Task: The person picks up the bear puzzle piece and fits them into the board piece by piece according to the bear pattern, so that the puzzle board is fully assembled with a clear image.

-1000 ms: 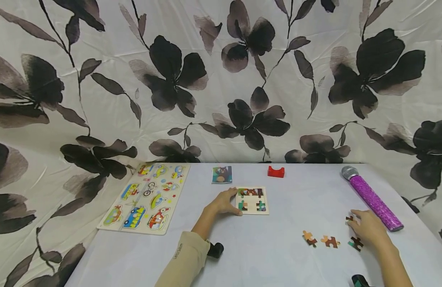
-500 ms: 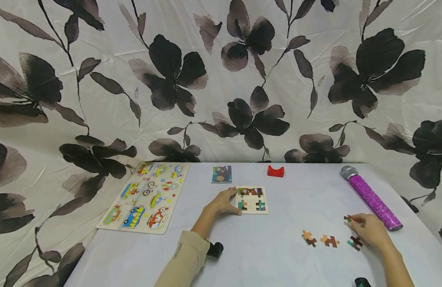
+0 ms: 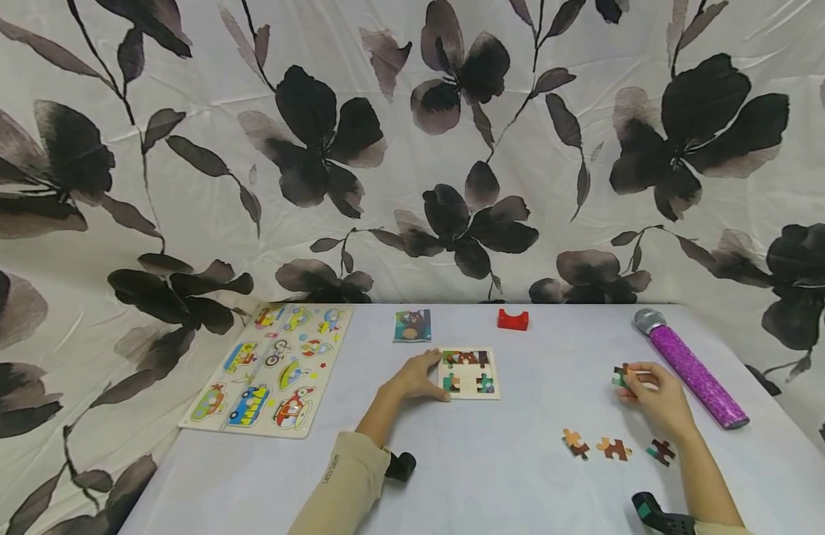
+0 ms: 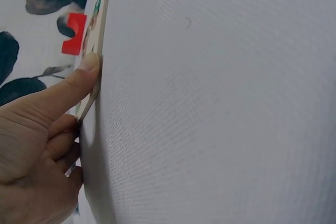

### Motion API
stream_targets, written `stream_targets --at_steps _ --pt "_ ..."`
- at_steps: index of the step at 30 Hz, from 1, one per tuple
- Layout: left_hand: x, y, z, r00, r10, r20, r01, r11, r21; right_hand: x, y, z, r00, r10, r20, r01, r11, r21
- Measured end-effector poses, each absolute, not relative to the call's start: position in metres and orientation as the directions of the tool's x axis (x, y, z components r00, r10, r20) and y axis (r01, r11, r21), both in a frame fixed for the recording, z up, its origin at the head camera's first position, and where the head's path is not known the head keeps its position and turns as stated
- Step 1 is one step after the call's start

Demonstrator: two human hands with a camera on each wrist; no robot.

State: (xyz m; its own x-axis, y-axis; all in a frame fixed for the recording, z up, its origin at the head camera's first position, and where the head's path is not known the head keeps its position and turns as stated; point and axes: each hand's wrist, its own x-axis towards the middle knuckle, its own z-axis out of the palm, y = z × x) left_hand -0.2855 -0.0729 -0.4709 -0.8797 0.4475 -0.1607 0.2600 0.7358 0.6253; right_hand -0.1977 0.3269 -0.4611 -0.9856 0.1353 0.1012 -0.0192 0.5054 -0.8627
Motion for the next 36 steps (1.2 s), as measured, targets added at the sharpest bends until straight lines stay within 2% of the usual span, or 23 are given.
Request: stream_targets --at_steps 3,8,11,16,22,31,36 --pt "-0.286 -0.074 -0.47 -0.883 0.441 -0.16 0.257 0.74 0.621 -0.22 0.311 -0.467 -0.978 0.157 0.139 -0.082 0.319 -0.944" --pt "-0.287 -0.075 -0.469 -0.879 0.45 -0.159 0.259 0.729 0.634 -0.266 0.298 -0.497 -0.968 0.141 0.208 -0.205 0.034 -0.978" --pt "-0.287 -0.074 -0.468 -0.879 0.45 -0.158 0.257 0.725 0.639 -0.284 0.287 -0.507 -0.963 0.112 0.246 -0.251 -0.029 -0.968" --pt "-0.286 -0.074 -0.468 -0.88 0.446 -0.162 0.252 0.729 0.636 -0.299 0.268 -0.51 -0.956 0.152 0.25 -0.251 0.017 -0.968" --pt "-0.285 -0.073 -0.469 -0.883 0.435 -0.176 0.237 0.736 0.635 -0.304 0.247 -0.507 -0.974 0.147 0.173 -0.174 0.007 -0.985" --pt "-0.284 -0.073 -0.47 -0.88 0.443 -0.171 0.244 0.731 0.637 -0.276 0.206 -0.461 -0.987 0.074 0.14 -0.136 0.063 -0.989" --pt "-0.284 -0.073 -0.469 -0.875 0.46 -0.154 0.265 0.719 0.643 -0.269 0.192 -0.445 -0.996 0.079 0.049 -0.045 0.049 -0.998"
